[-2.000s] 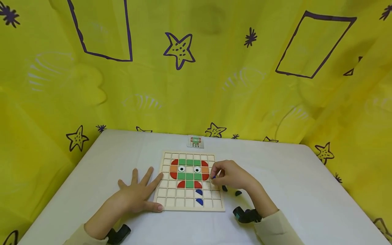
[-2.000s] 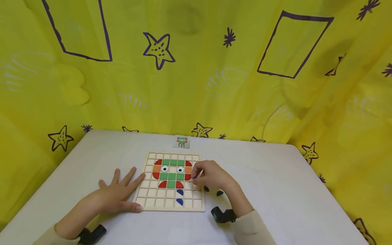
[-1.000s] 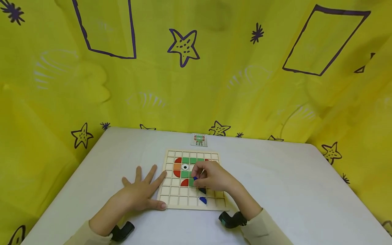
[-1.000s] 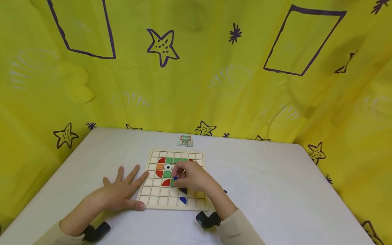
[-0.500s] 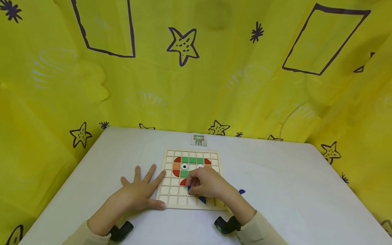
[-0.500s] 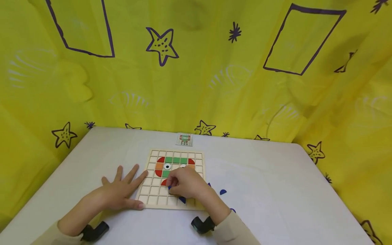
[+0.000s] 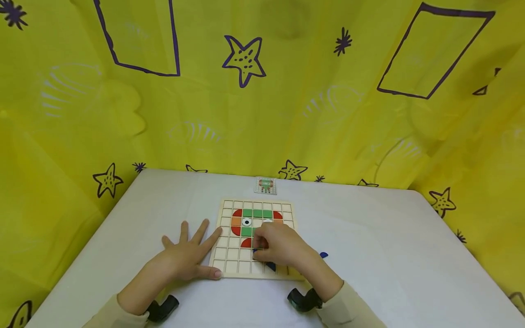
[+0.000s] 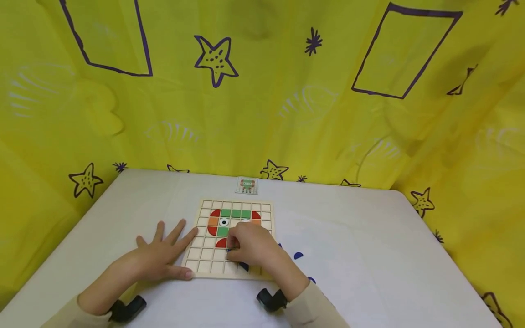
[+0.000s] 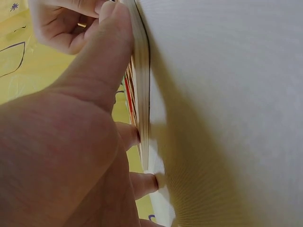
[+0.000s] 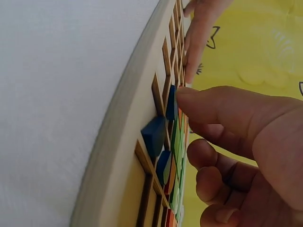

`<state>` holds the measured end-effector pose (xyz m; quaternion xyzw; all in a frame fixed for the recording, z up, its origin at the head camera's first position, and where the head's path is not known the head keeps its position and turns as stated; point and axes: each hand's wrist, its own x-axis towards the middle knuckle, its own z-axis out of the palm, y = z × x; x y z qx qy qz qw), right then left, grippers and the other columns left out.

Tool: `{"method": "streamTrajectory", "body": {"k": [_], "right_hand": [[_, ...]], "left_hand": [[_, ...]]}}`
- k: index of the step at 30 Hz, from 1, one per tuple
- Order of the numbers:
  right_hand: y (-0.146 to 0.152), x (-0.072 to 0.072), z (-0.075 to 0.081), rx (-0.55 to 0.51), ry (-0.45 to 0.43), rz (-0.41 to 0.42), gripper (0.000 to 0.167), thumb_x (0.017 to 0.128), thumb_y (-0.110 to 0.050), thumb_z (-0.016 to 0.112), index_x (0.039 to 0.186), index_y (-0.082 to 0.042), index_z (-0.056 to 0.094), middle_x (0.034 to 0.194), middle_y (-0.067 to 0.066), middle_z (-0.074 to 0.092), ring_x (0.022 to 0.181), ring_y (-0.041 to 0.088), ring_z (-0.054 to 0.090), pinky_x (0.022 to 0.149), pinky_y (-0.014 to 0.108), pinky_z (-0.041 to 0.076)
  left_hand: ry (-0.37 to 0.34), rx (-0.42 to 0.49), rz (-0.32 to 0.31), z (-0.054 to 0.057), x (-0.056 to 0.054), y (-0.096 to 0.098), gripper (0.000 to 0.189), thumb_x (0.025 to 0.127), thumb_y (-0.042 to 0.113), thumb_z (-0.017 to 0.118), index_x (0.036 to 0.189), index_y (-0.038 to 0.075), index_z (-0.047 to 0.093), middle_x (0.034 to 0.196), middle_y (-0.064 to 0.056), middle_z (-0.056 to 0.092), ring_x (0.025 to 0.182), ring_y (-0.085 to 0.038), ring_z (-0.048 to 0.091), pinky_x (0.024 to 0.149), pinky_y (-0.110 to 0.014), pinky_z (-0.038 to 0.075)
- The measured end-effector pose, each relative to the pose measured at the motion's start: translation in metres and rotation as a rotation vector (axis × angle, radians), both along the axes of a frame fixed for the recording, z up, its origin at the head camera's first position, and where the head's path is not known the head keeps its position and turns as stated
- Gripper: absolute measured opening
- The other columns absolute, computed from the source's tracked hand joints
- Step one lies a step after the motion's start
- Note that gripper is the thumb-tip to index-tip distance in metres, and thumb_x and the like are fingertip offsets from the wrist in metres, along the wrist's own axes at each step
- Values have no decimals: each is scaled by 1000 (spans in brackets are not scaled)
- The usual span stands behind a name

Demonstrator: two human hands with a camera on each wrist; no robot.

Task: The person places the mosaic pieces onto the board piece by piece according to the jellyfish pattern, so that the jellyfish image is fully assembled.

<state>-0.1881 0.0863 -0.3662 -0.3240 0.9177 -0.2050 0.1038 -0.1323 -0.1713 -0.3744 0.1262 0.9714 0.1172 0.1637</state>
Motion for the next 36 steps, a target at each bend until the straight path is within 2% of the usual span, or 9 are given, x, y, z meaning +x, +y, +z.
{"method": "streamTrajectory", "body": {"k": [7, 13, 19, 25, 28, 31, 36], "right_hand": [[3, -2, 0, -8, -40, 32, 12, 84, -16, 78, 79, -24, 71, 73, -14, 57, 73, 7, 51, 63, 23, 45], [12, -8, 6, -66, -75, 76, 16, 88, -6, 66, 86, -20, 74, 81, -15, 64, 74, 7, 55, 66, 24, 48], [41, -22, 19, -153, -134, 25, 11, 94, -11, 65, 98, -16, 73, 90, -10, 67, 80, 13, 58, 70, 28, 51], [82, -32, 22, -223, -133, -29, 10, 95, -16, 67, 103, -13, 72, 90, -6, 65, 82, 18, 57, 68, 28, 50], [98, -32, 17, -186, -133, -83, 8, 93, -14, 69, 100, -14, 71, 87, -5, 63, 77, 17, 56, 64, 27, 48], [108, -30, 12, -105, -147, -126, 5, 90, -13, 72, 92, -17, 70, 80, -4, 61, 73, 16, 55, 61, 27, 47], [110, -25, 9, 33, -180, -134, 15, 83, -15, 79, 79, -21, 65, 70, -4, 58, 67, 15, 53, 57, 29, 43]], "left_hand": [[2, -6, 4, 0, -1, 1, 109, 73, 75, 68, 159, 22, 28, 165, -22, 13, 139, -69, 4, 86, -93, 9], [5, -12, 5, 1, -2, 1, 109, 73, 75, 68, 159, 22, 27, 165, -22, 13, 139, -70, 4, 85, -93, 9], [5, -9, 13, 0, -2, 2, 110, 71, 75, 69, 158, 22, 28, 165, -22, 14, 139, -70, 4, 85, -93, 7], [7, -8, 18, -1, -2, 3, 111, 70, 75, 70, 158, 22, 29, 165, -22, 14, 139, -70, 4, 84, -93, 7], [8, -13, 21, 0, -1, 3, 111, 70, 75, 70, 158, 22, 29, 165, -22, 15, 138, -70, 4, 84, -93, 7], [10, -15, 21, 0, 0, 3, 111, 69, 75, 70, 158, 22, 30, 165, -22, 15, 138, -70, 5, 84, -93, 8], [6, -7, 24, -1, 2, 3, 111, 70, 75, 70, 158, 22, 30, 165, -22, 16, 138, -70, 5, 84, -93, 8]]}}
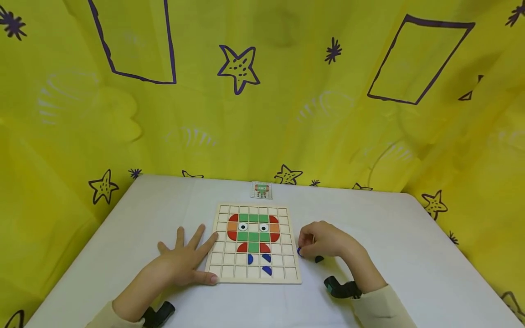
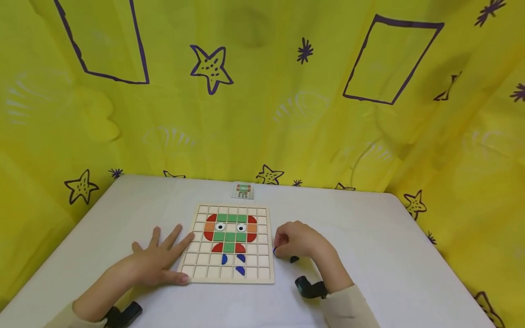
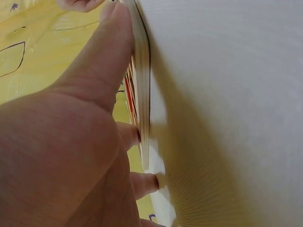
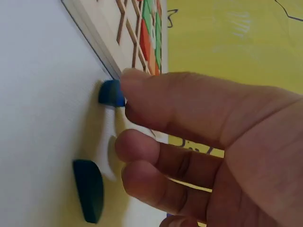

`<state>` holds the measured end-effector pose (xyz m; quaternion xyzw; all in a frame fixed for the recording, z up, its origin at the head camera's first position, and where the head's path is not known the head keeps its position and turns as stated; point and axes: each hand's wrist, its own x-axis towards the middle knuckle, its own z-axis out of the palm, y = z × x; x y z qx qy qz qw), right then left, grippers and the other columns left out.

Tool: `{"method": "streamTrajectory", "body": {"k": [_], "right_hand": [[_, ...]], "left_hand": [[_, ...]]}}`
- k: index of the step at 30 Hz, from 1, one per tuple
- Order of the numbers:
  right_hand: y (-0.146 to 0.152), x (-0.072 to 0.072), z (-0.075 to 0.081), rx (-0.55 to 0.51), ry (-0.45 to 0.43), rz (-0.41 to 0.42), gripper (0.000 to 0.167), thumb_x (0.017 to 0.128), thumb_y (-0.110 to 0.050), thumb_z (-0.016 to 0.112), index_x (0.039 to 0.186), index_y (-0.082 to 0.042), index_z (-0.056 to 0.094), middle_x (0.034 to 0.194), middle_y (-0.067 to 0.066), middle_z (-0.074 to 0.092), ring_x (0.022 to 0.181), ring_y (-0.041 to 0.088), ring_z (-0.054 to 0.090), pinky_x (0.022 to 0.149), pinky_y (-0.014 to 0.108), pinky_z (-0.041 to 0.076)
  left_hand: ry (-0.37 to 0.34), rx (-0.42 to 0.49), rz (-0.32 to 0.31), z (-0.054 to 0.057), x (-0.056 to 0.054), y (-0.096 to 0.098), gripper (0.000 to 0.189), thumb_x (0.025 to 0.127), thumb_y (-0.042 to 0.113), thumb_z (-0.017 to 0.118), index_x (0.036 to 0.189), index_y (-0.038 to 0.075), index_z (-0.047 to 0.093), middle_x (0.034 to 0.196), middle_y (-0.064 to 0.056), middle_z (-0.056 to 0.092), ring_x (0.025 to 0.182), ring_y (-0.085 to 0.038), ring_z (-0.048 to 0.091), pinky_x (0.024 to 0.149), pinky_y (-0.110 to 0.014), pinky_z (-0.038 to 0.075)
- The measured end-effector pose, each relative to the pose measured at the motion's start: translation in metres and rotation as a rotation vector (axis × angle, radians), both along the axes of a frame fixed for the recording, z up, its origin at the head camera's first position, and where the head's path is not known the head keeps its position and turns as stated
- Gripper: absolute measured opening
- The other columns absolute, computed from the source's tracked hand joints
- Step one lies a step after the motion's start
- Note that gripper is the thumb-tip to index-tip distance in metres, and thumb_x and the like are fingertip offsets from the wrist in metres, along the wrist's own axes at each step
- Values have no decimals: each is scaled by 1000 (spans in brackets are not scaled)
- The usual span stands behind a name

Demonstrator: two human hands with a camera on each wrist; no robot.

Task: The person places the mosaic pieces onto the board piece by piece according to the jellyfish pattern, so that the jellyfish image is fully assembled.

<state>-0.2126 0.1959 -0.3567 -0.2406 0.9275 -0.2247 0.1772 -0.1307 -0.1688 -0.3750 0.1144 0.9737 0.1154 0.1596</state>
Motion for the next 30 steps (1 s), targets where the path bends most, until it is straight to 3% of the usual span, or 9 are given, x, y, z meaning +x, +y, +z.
{"method": "streamTrajectory", "body": {"k": [10, 17, 30], "right_hand": [[-7, 0, -3, 50, 43, -26, 23, 75, -14, 84, 80, -18, 62, 67, -3, 55, 63, 14, 51, 55, 29, 39], [-5, 0, -10, 24, 76, 7, 18, 80, -16, 79, 84, -17, 62, 65, -6, 53, 60, 10, 48, 54, 26, 38], [-10, 5, -11, 107, 144, -118, 16, 80, -12, 76, 80, -20, 63, 65, -4, 54, 61, 13, 51, 57, 30, 41]], "left_hand": [[15, 12, 1, -2, -2, -1, 110, 70, 76, 69, 158, 23, 30, 165, -22, 16, 139, -70, 5, 84, -93, 7], [7, -25, 3, -3, 2, -1, 109, 70, 79, 66, 158, 24, 30, 165, -21, 16, 139, -69, 9, 85, -92, 12], [37, -20, -30, -5, 2, -4, 109, 72, 79, 64, 158, 23, 29, 165, -22, 16, 138, -70, 8, 84, -93, 13]]}}
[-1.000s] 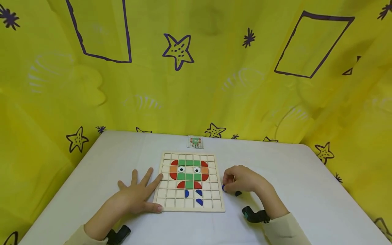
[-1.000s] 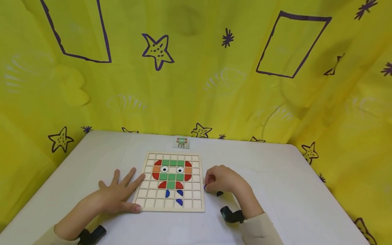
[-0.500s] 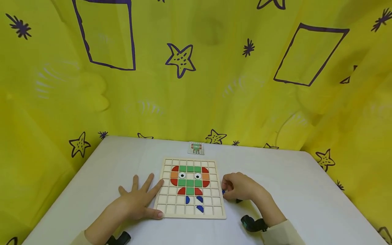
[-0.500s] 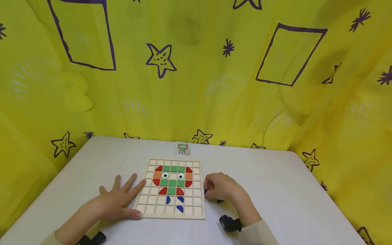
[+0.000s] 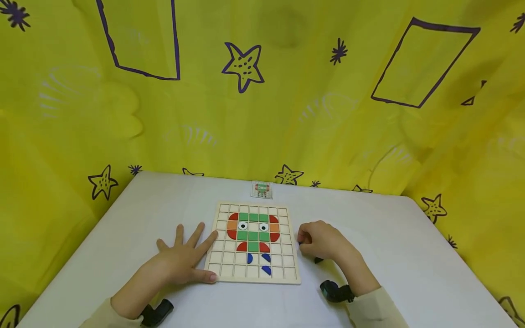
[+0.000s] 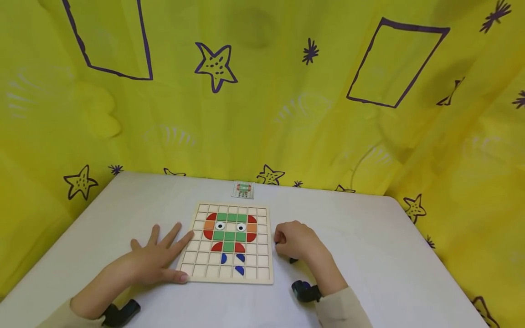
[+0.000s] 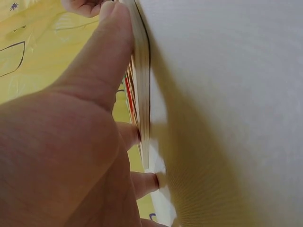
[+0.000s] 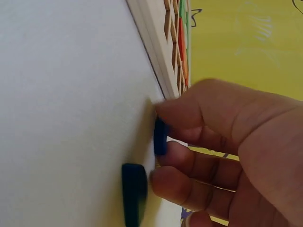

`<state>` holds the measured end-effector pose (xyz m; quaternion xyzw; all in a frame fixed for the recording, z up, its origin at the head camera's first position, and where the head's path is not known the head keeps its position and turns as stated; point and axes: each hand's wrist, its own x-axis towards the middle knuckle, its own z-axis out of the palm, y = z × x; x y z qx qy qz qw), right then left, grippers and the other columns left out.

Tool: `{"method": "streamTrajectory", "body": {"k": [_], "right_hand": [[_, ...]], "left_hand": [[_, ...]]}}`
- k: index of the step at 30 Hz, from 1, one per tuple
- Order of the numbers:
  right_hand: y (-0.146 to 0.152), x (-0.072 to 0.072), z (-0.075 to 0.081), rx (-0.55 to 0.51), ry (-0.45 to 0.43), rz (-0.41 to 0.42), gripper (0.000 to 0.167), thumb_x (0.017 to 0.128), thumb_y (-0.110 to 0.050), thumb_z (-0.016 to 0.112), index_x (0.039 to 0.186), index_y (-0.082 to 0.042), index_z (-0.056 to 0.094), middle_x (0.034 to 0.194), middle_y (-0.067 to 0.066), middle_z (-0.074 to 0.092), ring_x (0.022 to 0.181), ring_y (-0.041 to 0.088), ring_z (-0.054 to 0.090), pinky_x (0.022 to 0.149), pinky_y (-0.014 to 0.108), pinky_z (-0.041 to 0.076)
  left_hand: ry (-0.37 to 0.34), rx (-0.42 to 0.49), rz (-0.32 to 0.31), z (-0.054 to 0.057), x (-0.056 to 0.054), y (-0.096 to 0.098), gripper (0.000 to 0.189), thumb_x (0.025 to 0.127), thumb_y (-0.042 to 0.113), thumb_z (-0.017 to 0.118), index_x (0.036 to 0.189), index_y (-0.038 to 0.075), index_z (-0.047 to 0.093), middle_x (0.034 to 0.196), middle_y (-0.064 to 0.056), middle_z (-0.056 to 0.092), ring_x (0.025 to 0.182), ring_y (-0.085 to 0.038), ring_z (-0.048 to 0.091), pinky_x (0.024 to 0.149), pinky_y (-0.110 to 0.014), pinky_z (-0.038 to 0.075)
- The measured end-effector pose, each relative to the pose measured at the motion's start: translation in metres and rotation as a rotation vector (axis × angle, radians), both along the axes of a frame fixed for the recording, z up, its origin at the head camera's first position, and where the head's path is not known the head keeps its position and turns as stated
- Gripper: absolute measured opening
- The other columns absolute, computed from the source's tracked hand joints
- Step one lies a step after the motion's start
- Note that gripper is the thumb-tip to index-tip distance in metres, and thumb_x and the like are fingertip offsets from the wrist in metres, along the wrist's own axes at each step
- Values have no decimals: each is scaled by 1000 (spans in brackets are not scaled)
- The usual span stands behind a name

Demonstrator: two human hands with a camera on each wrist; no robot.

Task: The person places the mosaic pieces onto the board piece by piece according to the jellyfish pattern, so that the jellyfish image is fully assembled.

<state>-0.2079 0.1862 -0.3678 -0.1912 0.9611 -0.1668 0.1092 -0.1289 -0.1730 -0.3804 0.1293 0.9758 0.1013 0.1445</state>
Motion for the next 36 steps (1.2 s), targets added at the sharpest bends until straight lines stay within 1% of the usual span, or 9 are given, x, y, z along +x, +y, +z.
{"method": "streamTrajectory", "body": {"k": [5, 8, 11, 16, 20, 23, 26, 29, 36], "right_hand": [[5, -3, 1, -50, -21, 43, 20, 80, -18, 83, 80, -19, 64, 66, -5, 55, 62, 13, 51, 57, 28, 42], [8, -5, -1, -88, -36, 81, 19, 82, -15, 81, 78, -20, 63, 65, -5, 56, 62, 12, 52, 56, 27, 43], [9, -6, -3, -92, -25, 99, 18, 83, -11, 76, 77, -20, 61, 63, -6, 55, 60, 11, 51, 55, 26, 43], [7, -6, -4, -82, 9, 37, 14, 81, -7, 65, 82, -20, 61, 63, -4, 53, 56, 11, 50, 53, 27, 41], [3, -6, 1, -156, 19, 13, 9, 86, -7, 64, 87, -17, 63, 68, -3, 54, 63, 13, 51, 57, 27, 42], [-2, -6, 4, -235, 10, 53, 6, 88, -7, 64, 89, -13, 65, 74, -4, 57, 70, 14, 53, 62, 26, 45], [-6, -5, 5, -288, -10, 108, 8, 89, -6, 63, 92, -12, 67, 79, -5, 61, 73, 14, 55, 63, 26, 47], [-11, -4, 6, -325, -24, 147, 10, 89, -4, 63, 93, -12, 67, 82, -5, 63, 75, 15, 56, 62, 26, 49], [-23, 1, 3, -388, -73, 206, 13, 87, -3, 63, 95, -12, 67, 89, -2, 66, 80, 15, 59, 69, 26, 51]], "left_hand": [[7, 2, 5, 0, -1, 1, 110, 71, 79, 66, 158, 22, 30, 164, -22, 17, 138, -70, 9, 84, -93, 13], [8, -1, 4, 1, -1, 2, 110, 71, 78, 66, 158, 23, 30, 164, -22, 17, 138, -70, 8, 84, -93, 13], [6, -1, 2, 1, -2, 2, 110, 71, 78, 66, 158, 23, 29, 164, -22, 17, 138, -70, 8, 84, -93, 13], [-2, -5, -2, 1, -1, 1, 110, 71, 79, 65, 158, 23, 29, 164, -22, 16, 138, -70, 8, 84, -93, 13], [-2, -5, -3, 2, -1, 1, 110, 71, 79, 65, 158, 23, 29, 164, -22, 16, 138, -70, 8, 84, -93, 13], [3, -8, -4, 2, -2, 1, 110, 71, 79, 64, 158, 22, 29, 164, -22, 16, 138, -70, 8, 84, -92, 13], [2, -13, -4, 2, -3, 1, 110, 72, 80, 63, 158, 22, 28, 165, -22, 16, 138, -70, 8, 84, -92, 13], [4, -15, -3, 2, -4, 1, 110, 72, 80, 63, 158, 22, 28, 165, -22, 15, 138, -70, 8, 84, -92, 13], [-9, 16, 1, 3, -3, 2, 111, 71, 78, 66, 158, 21, 29, 164, -23, 15, 137, -71, 6, 83, -93, 10]]}}
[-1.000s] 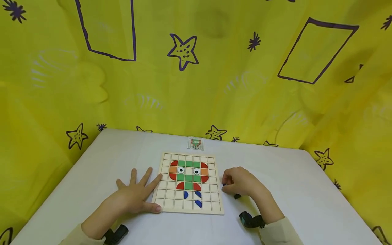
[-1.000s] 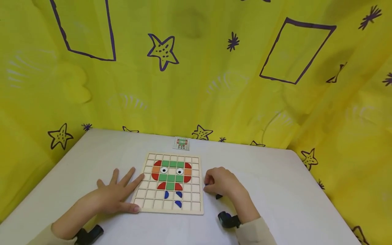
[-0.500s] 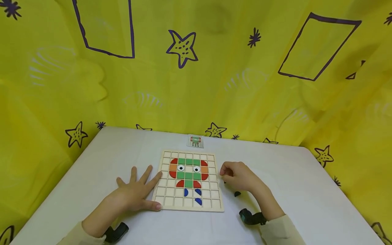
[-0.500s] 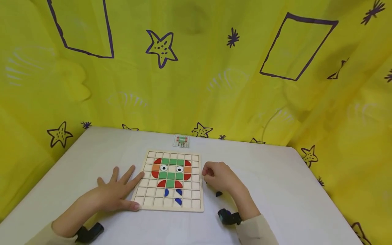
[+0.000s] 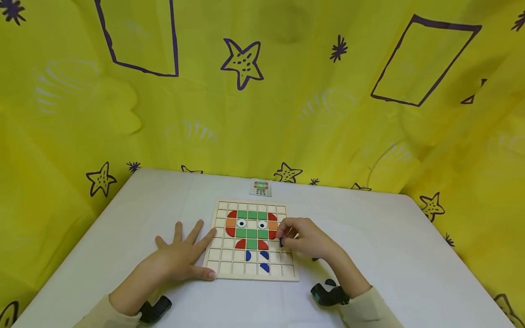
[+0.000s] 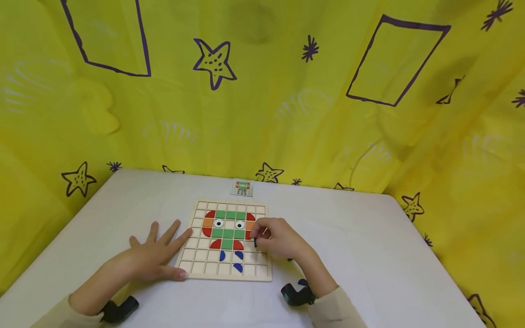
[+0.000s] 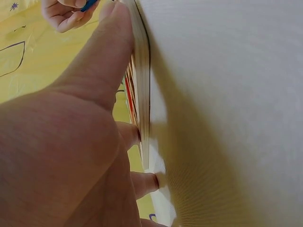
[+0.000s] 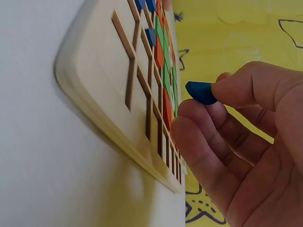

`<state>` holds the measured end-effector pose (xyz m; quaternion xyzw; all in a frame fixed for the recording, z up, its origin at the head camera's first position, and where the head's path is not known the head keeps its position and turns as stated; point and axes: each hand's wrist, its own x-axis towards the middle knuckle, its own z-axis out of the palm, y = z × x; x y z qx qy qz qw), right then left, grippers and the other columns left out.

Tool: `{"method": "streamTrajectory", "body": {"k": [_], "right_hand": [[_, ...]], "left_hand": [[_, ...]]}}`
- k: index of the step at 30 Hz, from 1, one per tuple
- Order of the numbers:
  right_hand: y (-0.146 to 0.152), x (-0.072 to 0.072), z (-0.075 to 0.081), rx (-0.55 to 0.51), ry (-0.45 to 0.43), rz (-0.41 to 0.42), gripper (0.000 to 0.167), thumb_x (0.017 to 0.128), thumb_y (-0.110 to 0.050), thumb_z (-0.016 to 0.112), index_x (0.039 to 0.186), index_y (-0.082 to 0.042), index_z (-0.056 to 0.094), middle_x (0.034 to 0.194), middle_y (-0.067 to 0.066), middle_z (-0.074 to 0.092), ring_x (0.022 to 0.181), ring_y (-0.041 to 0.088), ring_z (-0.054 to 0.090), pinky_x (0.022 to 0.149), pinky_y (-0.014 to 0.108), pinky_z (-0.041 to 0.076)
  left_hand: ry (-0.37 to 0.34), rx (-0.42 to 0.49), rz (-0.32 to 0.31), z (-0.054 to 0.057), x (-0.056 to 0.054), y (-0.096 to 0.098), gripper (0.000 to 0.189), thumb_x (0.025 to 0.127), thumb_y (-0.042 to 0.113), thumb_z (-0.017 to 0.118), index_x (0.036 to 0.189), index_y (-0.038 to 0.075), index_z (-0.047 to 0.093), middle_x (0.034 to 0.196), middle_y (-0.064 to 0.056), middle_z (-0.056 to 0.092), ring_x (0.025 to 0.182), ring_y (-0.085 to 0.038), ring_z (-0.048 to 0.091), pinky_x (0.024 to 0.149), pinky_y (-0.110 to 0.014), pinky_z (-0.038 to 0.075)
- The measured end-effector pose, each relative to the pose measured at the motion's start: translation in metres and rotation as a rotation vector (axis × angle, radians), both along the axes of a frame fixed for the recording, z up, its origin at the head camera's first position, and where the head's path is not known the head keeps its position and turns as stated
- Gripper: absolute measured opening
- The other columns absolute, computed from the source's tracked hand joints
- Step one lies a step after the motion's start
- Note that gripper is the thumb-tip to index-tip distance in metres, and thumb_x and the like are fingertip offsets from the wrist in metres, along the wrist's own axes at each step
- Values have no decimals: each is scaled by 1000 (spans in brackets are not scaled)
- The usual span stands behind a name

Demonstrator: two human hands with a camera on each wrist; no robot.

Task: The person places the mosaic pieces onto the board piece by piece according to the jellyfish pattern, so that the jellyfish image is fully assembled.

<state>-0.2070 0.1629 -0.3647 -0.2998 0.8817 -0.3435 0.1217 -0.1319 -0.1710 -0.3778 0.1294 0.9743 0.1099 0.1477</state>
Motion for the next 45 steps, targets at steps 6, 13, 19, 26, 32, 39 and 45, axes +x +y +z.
{"method": "streamTrajectory", "body": {"k": [6, 13, 19, 26, 32, 39, 45], "right_hand": [[-15, 8, -2, -73, -21, 36, 13, 86, -1, 65, 93, -12, 67, 88, -2, 66, 80, 15, 61, 72, 26, 52], [-40, 24, -3, -73, -78, 111, 13, 90, -7, 71, 93, -19, 68, 84, -10, 65, 78, 10, 60, 70, 25, 53], [-57, 35, -6, -12, -49, 163, 13, 89, -9, 73, 89, -22, 68, 78, -12, 63, 70, 4, 55, 64, 21, 49], [-61, 40, -7, 98, 89, 124, 15, 88, -11, 74, 87, -25, 68, 74, -18, 60, 67, 2, 51, 63, 20, 45], [-62, 41, -7, 137, 139, 126, 11, 87, -12, 74, 86, -23, 70, 75, -18, 60, 70, 2, 52, 66, 20, 46], [-59, 39, -5, 180, 153, 159, 8, 87, -18, 76, 85, -24, 71, 76, -18, 58, 71, 4, 53, 65, 19, 46], [-54, 38, -2, 215, 128, 210, 6, 87, -20, 74, 90, -24, 77, 75, -17, 56, 70, 3, 50, 63, 19, 42]], "left_hand": [[-1, -6, -2, 0, 3, 0, 110, 71, 78, 66, 158, 21, 29, 164, -24, 16, 137, -71, 8, 83, -93, 12], [-9, -4, 4, 0, 2, 0, 111, 71, 78, 66, 158, 21, 29, 164, -23, 15, 138, -71, 5, 84, -93, 9], [-11, 4, 3, 0, 0, -1, 111, 71, 77, 67, 158, 22, 28, 165, -23, 14, 139, -70, 4, 85, -93, 8], [-11, 9, 5, 1, 0, -1, 111, 71, 77, 68, 158, 22, 28, 164, -23, 14, 138, -70, 4, 84, -93, 8], [-17, 7, 8, 2, 0, 0, 110, 72, 76, 68, 158, 22, 28, 165, -23, 14, 139, -70, 4, 85, -93, 8], [-24, -2, 11, 2, 0, 0, 109, 72, 76, 67, 159, 22, 28, 165, -22, 13, 139, -69, 2, 86, -92, 7], [-28, -4, 12, 1, 0, 0, 110, 72, 77, 67, 158, 22, 28, 165, -23, 13, 139, -70, 2, 85, -93, 7]]}}
